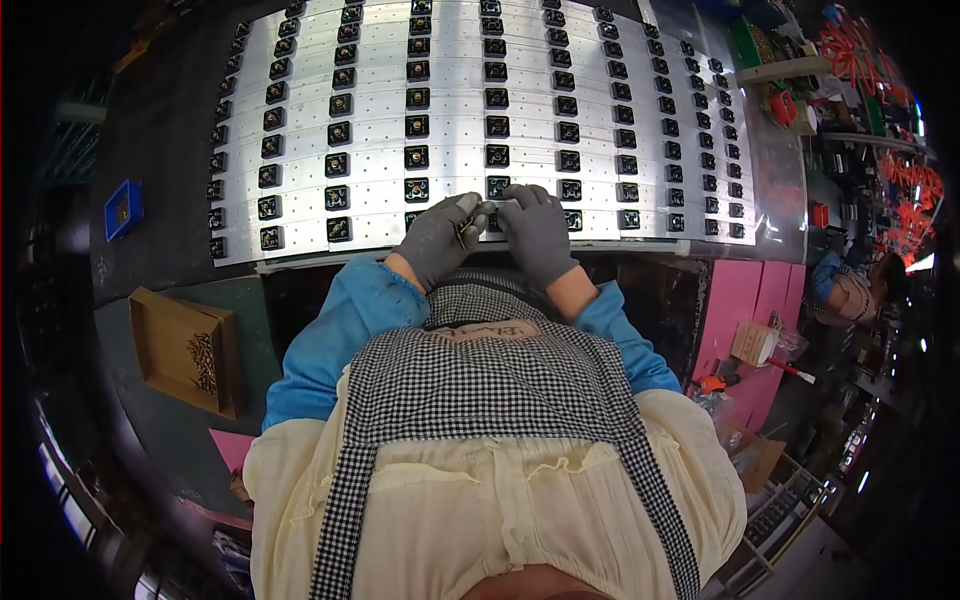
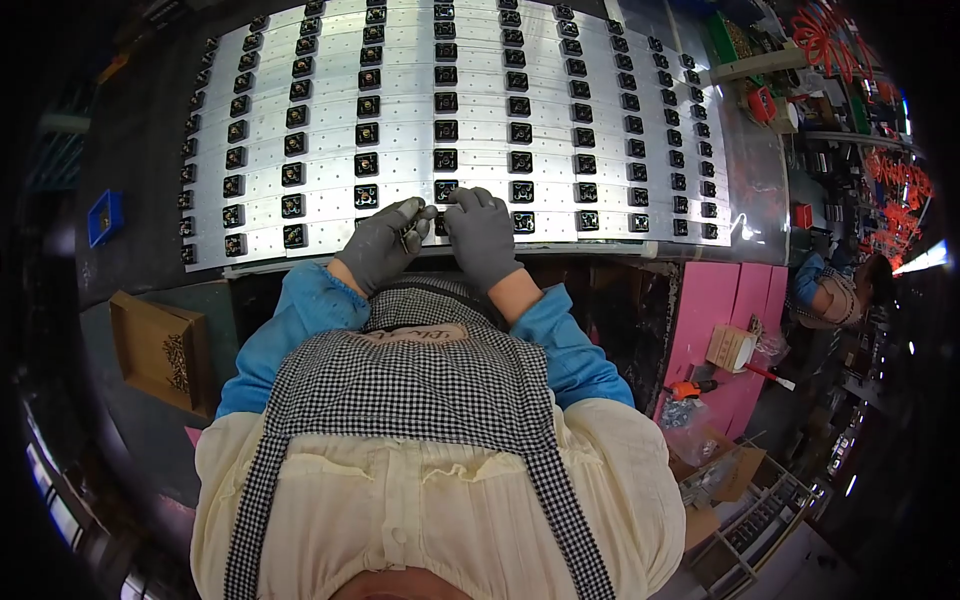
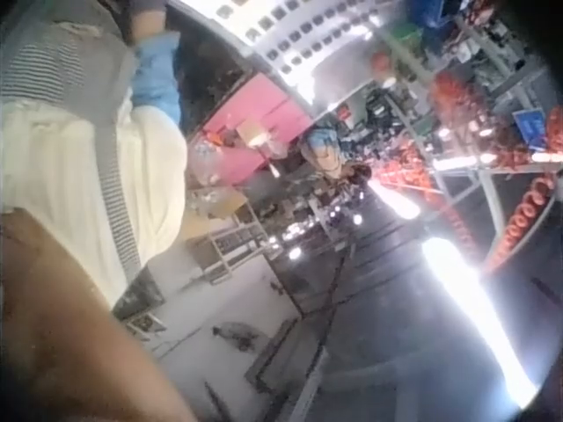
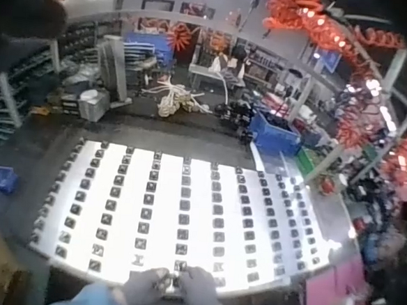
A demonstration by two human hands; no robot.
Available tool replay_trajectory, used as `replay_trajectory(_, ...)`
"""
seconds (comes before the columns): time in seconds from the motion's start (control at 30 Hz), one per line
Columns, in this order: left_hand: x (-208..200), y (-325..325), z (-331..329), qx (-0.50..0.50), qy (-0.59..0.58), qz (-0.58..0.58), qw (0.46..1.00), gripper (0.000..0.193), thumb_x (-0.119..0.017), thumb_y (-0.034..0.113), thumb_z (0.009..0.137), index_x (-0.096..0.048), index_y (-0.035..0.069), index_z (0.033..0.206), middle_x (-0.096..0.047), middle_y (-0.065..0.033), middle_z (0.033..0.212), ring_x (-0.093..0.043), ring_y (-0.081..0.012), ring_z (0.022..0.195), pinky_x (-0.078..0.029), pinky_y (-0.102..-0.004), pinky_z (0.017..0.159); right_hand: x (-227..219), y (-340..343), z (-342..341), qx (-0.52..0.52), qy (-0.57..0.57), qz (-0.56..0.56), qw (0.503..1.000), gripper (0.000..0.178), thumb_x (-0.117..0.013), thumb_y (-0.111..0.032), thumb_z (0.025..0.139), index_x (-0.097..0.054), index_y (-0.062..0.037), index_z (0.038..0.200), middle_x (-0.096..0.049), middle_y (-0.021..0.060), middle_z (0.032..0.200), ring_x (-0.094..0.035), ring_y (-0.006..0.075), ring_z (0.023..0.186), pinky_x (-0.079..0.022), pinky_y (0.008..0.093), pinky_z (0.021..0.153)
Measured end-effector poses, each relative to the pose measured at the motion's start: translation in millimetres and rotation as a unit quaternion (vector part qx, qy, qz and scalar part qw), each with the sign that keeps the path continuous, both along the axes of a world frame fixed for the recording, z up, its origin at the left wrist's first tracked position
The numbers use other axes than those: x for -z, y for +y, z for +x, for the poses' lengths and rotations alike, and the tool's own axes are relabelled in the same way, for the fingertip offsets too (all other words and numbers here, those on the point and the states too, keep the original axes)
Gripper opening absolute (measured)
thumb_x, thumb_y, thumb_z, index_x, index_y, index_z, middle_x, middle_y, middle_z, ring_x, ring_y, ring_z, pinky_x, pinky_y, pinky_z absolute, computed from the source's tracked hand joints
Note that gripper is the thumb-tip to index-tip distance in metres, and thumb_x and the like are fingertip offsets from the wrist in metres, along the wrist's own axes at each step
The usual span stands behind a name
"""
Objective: The recorder is placing small metal components into individual slots on an assembly fixture.
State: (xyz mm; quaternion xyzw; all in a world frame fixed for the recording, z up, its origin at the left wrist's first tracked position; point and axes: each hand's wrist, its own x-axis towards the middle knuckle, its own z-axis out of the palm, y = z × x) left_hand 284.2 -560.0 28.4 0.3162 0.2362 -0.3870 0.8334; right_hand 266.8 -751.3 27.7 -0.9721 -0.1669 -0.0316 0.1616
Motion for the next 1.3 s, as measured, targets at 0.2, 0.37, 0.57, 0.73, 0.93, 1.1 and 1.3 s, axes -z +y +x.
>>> replay_trajectory(0.2, 12.8, -4.9, -6.1, -0.015, -0.012, 0.011, 1.0, 0.027, -0.049, 0.019, 0.106, -0.06, -0.001, 0.12, -0.063, -0.0021, 0.098, -0.058, -0.0075, 0.083, -0.051, -0.0168, 0.068, -33.8, -1.6, -0.2, 0.029, -0.012, 0.219, 0.975, 0.019, -0.073, -0.014, 0.079, -0.067, -0.0054, 0.096, -0.062, 0.0107, 0.118, -0.058, 0.0319, 0.108, -0.049, 0.0411, 0.088)
replay_trajectory(0.37, 14.7, -17.5, -0.8, -0.008, 0.053, -0.011, 0.999, 0.032, -0.057, 0.029, 0.102, -0.062, 0.0, 0.116, -0.064, -0.004, 0.097, -0.057, -0.0059, 0.076, -0.05, -0.0142, 0.062, -32.6, 0.8, 8.1, -0.027, -0.047, 0.21, 0.976, 0.012, -0.068, -0.009, 0.085, -0.067, -0.0036, 0.096, -0.067, 0.0098, 0.103, -0.063, 0.0303, 0.098, -0.049, 0.0398, 0.087)
replay_trajectory(0.57, 30.6, -13.8, -6.8, -0.101, -0.076, -0.031, 0.991, 0.026, -0.058, 0.001, 0.096, -0.061, -0.008, 0.12, -0.07, -0.0122, 0.11, -0.068, -0.0162, 0.097, -0.056, -0.0212, 0.079, -7.4, -16.9, 33.5, -0.002, -0.058, 0.172, 0.983, 0.013, -0.068, -0.01, 0.083, -0.068, -0.0053, 0.095, -0.066, 0.0084, 0.102, -0.062, 0.03, 0.095, -0.049, 0.0414, 0.084)
replay_trajectory(0.73, 52.3, -8.6, -6.8, -0.077, -0.189, -0.028, 0.979, 0.03, -0.054, -0.002, 0.096, -0.058, -0.01, 0.124, -0.068, -0.0168, 0.116, -0.067, -0.0166, 0.102, -0.056, -0.0213, 0.085, 1.8, -13.5, 39.7, -0.031, -0.057, 0.061, 0.996, 0.009, -0.066, -0.011, 0.082, -0.067, -0.0085, 0.091, -0.065, 0.0062, 0.103, -0.061, 0.03, 0.097, -0.047, 0.0448, 0.085)
replay_trajectory(0.93, 11.7, -5.0, 3.8, -0.063, -0.01, 0.002, 0.998, 0.038, -0.042, 0.003, 0.101, -0.045, -0.009, 0.137, -0.061, -0.0185, 0.123, -0.062, -0.0205, 0.109, -0.055, -0.0234, 0.09, -3.6, -8.5, 48.1, -0.052, -0.036, -0.017, 0.998, 0.011, -0.066, -0.013, 0.078, -0.066, -0.0118, 0.089, -0.064, 0.0042, 0.104, -0.06, 0.0283, 0.101, -0.046, 0.0459, 0.087)
replay_trajectory(1.1, 15.9, -9.8, 8.1, -0.152, 0.03, -0.16, 0.975, 0.048, -0.038, -0.006, 0.094, -0.032, -0.011, 0.141, -0.05, -0.0292, 0.131, -0.059, -0.0342, 0.113, -0.054, -0.0384, 0.099, -12.6, -7.7, 52.2, -0.101, -0.049, -0.042, 0.993, 0.01, -0.064, -0.014, 0.078, -0.067, -0.0094, 0.086, -0.064, 0.0039, 0.102, -0.06, 0.0266, 0.098, -0.047, 0.0425, 0.082)
replay_trajectory(1.3, 29.1, -12.6, 6.7, -0.083, -0.135, -0.066, 0.985, 0.047, -0.039, -0.006, 0.095, -0.034, -0.013, 0.141, -0.049, -0.0269, 0.134, -0.056, -0.0318, 0.119, -0.051, -0.0347, 0.104, -12.3, -14.2, 56.8, -0.083, -0.018, 0.002, 0.996, 0.007, -0.065, -0.017, 0.083, -0.068, -0.0109, 0.083, -0.065, 0.0037, 0.1, -0.061, 0.0276, 0.099, -0.048, 0.0432, 0.083)
